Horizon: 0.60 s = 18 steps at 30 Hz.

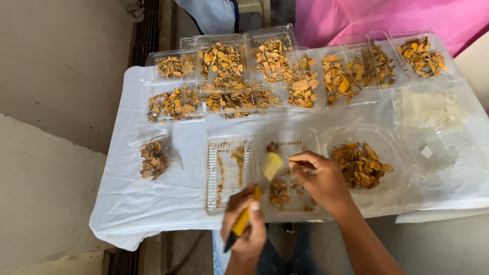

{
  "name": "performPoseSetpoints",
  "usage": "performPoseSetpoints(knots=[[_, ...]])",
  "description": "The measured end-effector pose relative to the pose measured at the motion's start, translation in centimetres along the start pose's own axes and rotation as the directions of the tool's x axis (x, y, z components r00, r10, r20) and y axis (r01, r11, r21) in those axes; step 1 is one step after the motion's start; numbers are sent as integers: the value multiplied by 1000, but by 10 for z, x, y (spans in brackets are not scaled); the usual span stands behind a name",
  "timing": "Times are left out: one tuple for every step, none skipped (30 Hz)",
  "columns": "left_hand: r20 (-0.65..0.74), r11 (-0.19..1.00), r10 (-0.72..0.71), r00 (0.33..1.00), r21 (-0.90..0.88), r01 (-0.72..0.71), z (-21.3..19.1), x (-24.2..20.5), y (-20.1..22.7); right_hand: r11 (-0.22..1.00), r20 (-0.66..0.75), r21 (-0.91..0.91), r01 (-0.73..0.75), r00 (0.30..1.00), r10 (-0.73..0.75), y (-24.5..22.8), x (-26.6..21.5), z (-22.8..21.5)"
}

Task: Sorting dried turmeric slices with a brush and packing them into plastic containers and bags, then sealing a bag with a lighter.

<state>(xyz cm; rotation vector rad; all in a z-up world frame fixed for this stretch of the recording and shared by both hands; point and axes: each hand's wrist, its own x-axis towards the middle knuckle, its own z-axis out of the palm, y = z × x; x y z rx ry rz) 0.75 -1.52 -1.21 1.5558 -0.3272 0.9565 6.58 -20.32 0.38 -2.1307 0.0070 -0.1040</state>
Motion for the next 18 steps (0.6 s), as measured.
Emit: performPoseSetpoints(knots=[[4, 1000, -3, 1000, 3, 3, -4, 0, -1, 1000, 2, 3, -5, 1000, 4, 2, 4, 0], [-58, 998, -46, 997, 28, 48, -10, 1, -3, 979, 35, -147, 143, 990, -139, 4, 7, 1], [-123, 994, -86, 989, 56, 94, -16, 1, -4, 914, 93, -283, 291, 957, -276, 4, 11, 3], [-123, 993, -88, 988, 63, 96, -20, 0, -2, 915, 98, -278, 292, 956, -275, 4, 17, 9], [-126, 990, -113, 986, 69, 122, -22, 1, -1, 904, 216, -332, 270, 954, -206, 3, 25, 13], [-129, 986, -137, 982, 75, 148, -24, 3, -1, 886, 325, -387, 255, 937, -127, 1, 33, 18], [-129, 987, -136, 982, 72, 147, -24, 4, 1, 886, 323, -388, 254, 938, -128, 2, 38, 25], [-119, 988, -123, 985, 78, 133, -24, 6, 2, 858, 362, -434, 276, 925, -114, 2, 42, 32], [-112, 989, -111, 988, 84, 120, -24, 7, 3, 825, 401, -479, 300, 911, -98, 3, 47, 39], [-114, 990, -110, 987, 81, 120, -25, 8, 2, 823, 401, -482, 301, 911, -99, -5, 48, 38], [-105, 989, -119, 987, 81, 128, -26, 9, 1, 834, 408, -499, 237, 913, -15, -13, 49, 37], [-97, 987, -128, 987, 81, 136, -27, 9, 0, 839, 413, -517, 171, 908, 69, -21, 50, 37], [-106, 987, -129, 986, 84, 138, -29, 9, 0, 836, 419, -518, 179, 905, 66, -14, 51, 38], [-81, 983, -155, 984, 90, 163, -31, 8, 0, 856, 408, -474, 208, 913, 4, -6, 52, 39], [-52, 979, -179, 983, 92, 183, -32, 9, -2, 872, 386, -429, 235, 921, -58, 1, 53, 39], [-56, 979, -177, 983, 90, 181, -32, 7, 0, 871, 387, -431, 238, 920, -60, 0, 47, 35], [-62, 980, -171, 983, 93, 176, -31, 9, 0, 901, 361, -387, 198, 931, -49, -3, 46, 31], [-69, 981, -165, 984, 96, 171, -29, 10, 1, 927, 336, -340, 158, 941, -37, -6, 43, 25]])
